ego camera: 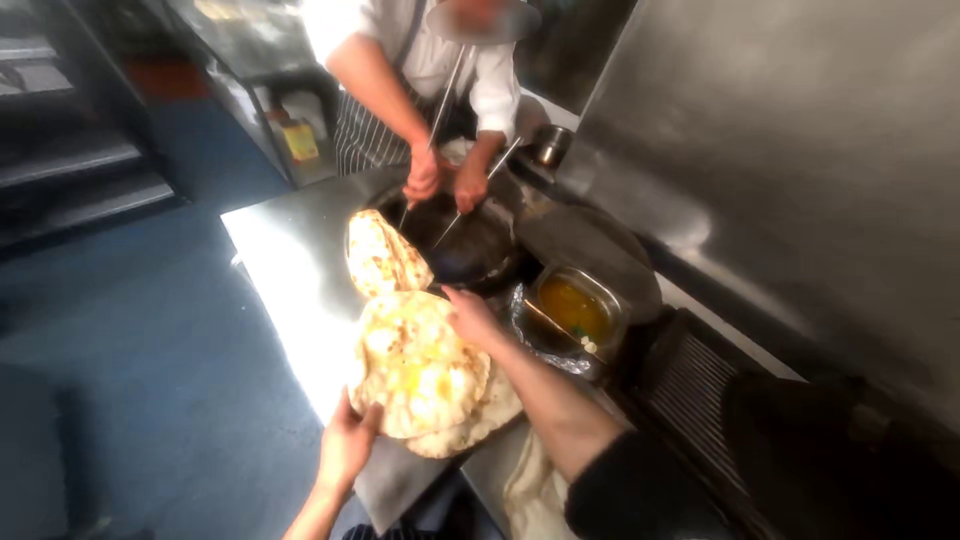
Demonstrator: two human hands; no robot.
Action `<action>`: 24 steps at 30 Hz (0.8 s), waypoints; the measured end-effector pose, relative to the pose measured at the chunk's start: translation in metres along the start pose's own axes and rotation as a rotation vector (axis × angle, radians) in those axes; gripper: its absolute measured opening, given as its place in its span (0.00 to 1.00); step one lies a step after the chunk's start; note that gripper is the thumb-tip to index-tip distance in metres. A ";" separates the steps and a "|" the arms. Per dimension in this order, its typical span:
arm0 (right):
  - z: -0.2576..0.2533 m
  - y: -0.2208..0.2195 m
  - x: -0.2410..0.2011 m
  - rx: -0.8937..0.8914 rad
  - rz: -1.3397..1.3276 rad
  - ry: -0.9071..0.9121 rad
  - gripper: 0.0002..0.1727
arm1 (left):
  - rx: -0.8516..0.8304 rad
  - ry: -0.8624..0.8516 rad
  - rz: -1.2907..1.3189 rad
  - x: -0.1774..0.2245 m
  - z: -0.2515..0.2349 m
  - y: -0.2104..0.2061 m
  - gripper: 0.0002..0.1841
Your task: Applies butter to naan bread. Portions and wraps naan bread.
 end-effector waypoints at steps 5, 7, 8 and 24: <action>0.009 0.015 0.016 0.077 -0.090 0.187 0.14 | -0.172 -0.478 0.011 0.016 -0.003 0.005 0.21; 0.026 0.024 0.015 0.193 -0.097 0.408 0.09 | -0.263 -0.777 0.003 0.025 0.001 0.000 0.21; 0.034 0.025 0.017 0.257 -0.076 0.518 0.11 | -0.310 -0.865 -0.061 0.027 0.003 -0.002 0.23; 0.143 -0.009 0.034 0.254 -0.044 0.038 0.15 | -0.572 -0.321 -0.931 0.092 0.005 -0.101 0.39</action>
Point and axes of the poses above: each hand's wrist, its own z-axis away from the middle knuckle, its own y-axis out of the back of the hand, x = y × z, the point moved 10 cm from there along -z, towards the middle knuckle, and after that the axes turned 7 degrees about x, right-handed, at the moved point
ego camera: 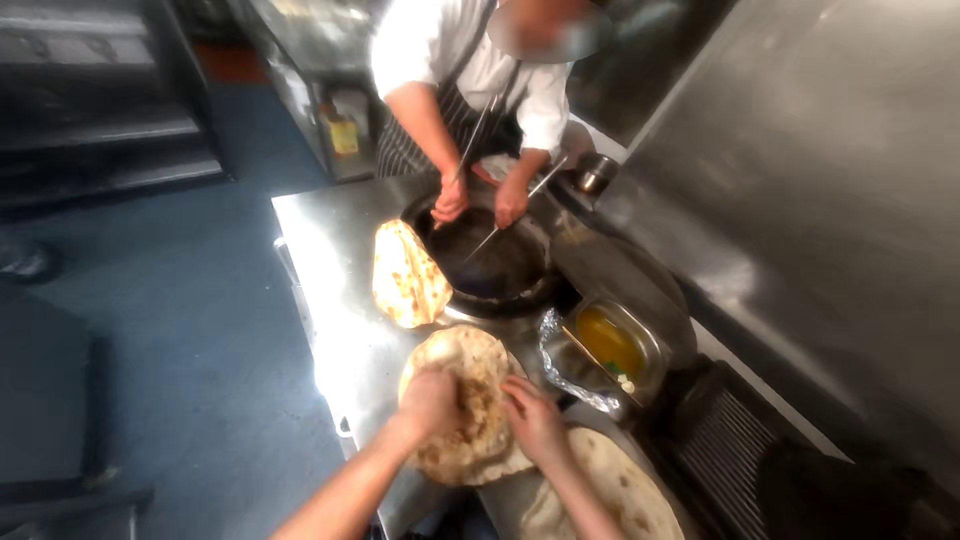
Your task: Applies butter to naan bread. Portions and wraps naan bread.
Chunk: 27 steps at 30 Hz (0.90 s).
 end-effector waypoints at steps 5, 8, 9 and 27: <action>0.011 0.005 0.011 0.095 -0.065 -0.179 0.24 | 0.012 -0.023 0.311 0.000 0.008 -0.007 0.52; 0.014 -0.005 0.020 0.072 -0.126 -0.307 0.28 | -0.014 0.016 0.525 -0.001 0.013 -0.015 0.44; 0.012 -0.005 0.019 0.092 -0.171 -0.317 0.28 | -0.008 0.015 0.604 -0.002 0.013 -0.014 0.41; -0.015 0.203 0.069 0.283 0.405 -0.098 0.30 | 0.705 0.316 0.622 -0.228 -0.012 0.090 0.32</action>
Point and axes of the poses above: each hand's wrist, its own z-axis away from the middle knuckle, its own y-axis out of the back of the hand, x = y × z, the point moved 10 cm from there along -z, towards the middle knuckle, and after that the axes turned 7 degrees about x, right-handed, at the moved point
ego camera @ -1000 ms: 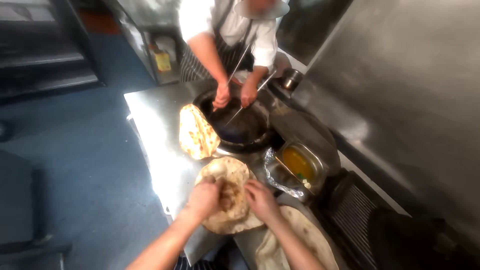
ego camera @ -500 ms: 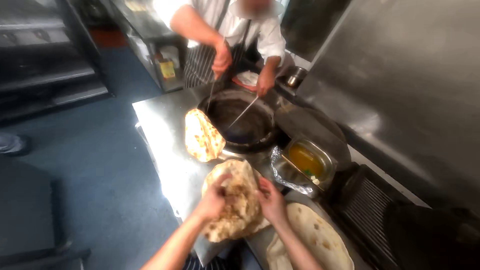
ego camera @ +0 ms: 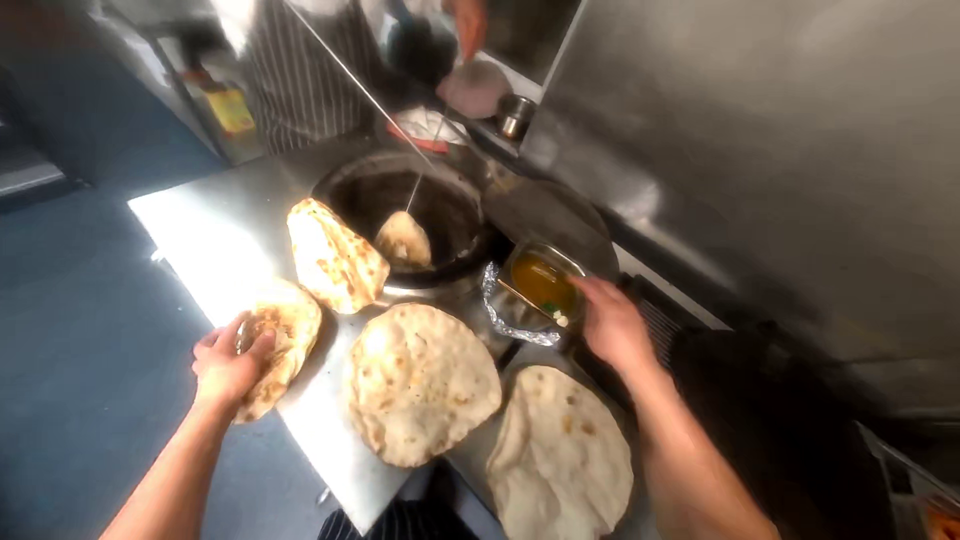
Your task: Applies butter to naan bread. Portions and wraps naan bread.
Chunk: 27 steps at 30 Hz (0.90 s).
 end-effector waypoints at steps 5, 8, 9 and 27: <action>-0.030 -0.076 0.004 -0.634 0.115 0.253 0.36 | 0.033 -0.044 0.050 0.002 0.007 -0.004 0.33; -0.036 -0.087 -0.010 -0.691 0.090 0.344 0.32 | 0.159 -0.160 -0.037 0.019 0.040 0.024 0.34; -0.039 -0.084 -0.011 -0.657 0.052 0.351 0.28 | 0.192 -0.254 -0.056 0.033 0.062 0.028 0.32; -0.014 -0.017 0.078 0.152 -0.536 -0.430 0.17 | -0.783 -0.006 0.269 0.093 0.340 -0.238 0.25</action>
Point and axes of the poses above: each hand's wrist, its own z-axis away from the middle knuckle, its own y-axis out of the back of the hand, x = y × z, the point moved 10 cm from there along -z, towards the middle knuckle, and after that the axes turned 7 degrees about x, right-handed, at the moved point
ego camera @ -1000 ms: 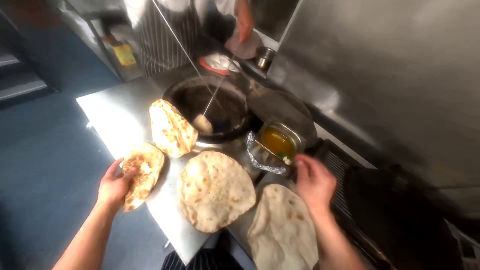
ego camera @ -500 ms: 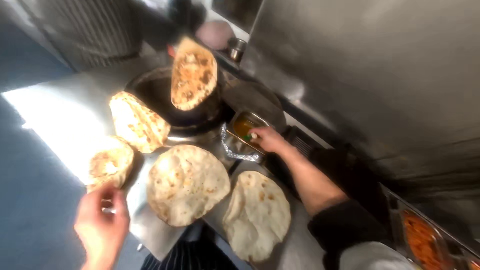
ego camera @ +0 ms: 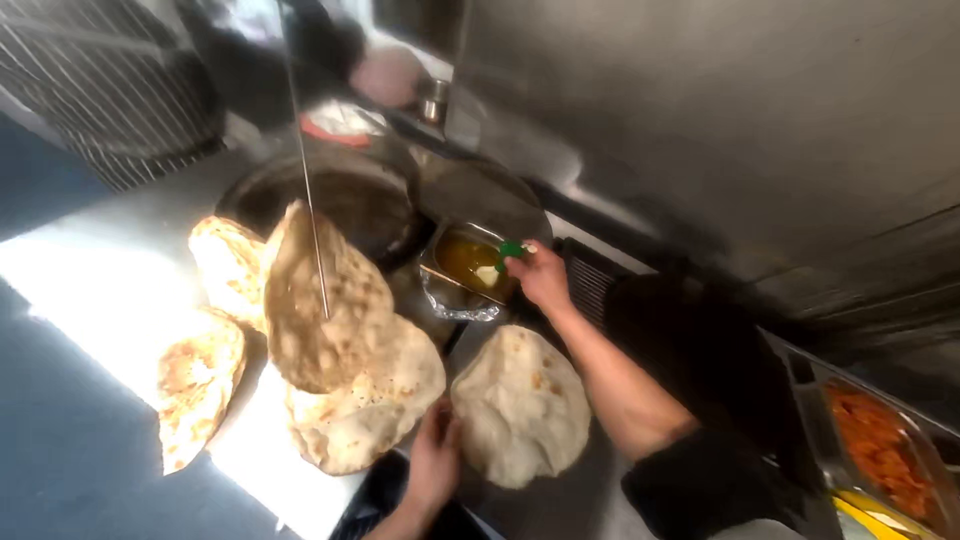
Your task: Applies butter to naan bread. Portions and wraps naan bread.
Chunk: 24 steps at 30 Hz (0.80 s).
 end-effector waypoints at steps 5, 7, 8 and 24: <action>0.013 -0.016 -0.025 -0.057 0.316 0.302 0.15 | 0.005 0.067 0.011 -0.014 0.008 -0.010 0.33; 0.010 -0.026 -0.022 -0.105 0.330 0.194 0.14 | 0.023 0.076 -0.067 -0.013 0.006 -0.008 0.30; 0.005 -0.024 -0.014 -0.088 0.260 0.069 0.14 | 0.051 0.059 -0.082 -0.012 0.004 -0.005 0.27; 0.139 0.155 -0.063 0.227 -0.217 0.403 0.08 | 0.109 -0.082 0.049 -0.003 0.000 0.024 0.25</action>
Point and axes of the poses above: each hand's wrist, its own z-axis away from the middle knuckle, its own y-axis out of the back of the hand, x = y × z, the point moved 10 cm from there along -z, towards the middle knuckle, and after that the axes turned 7 degrees about x, right-handed, at the moved point
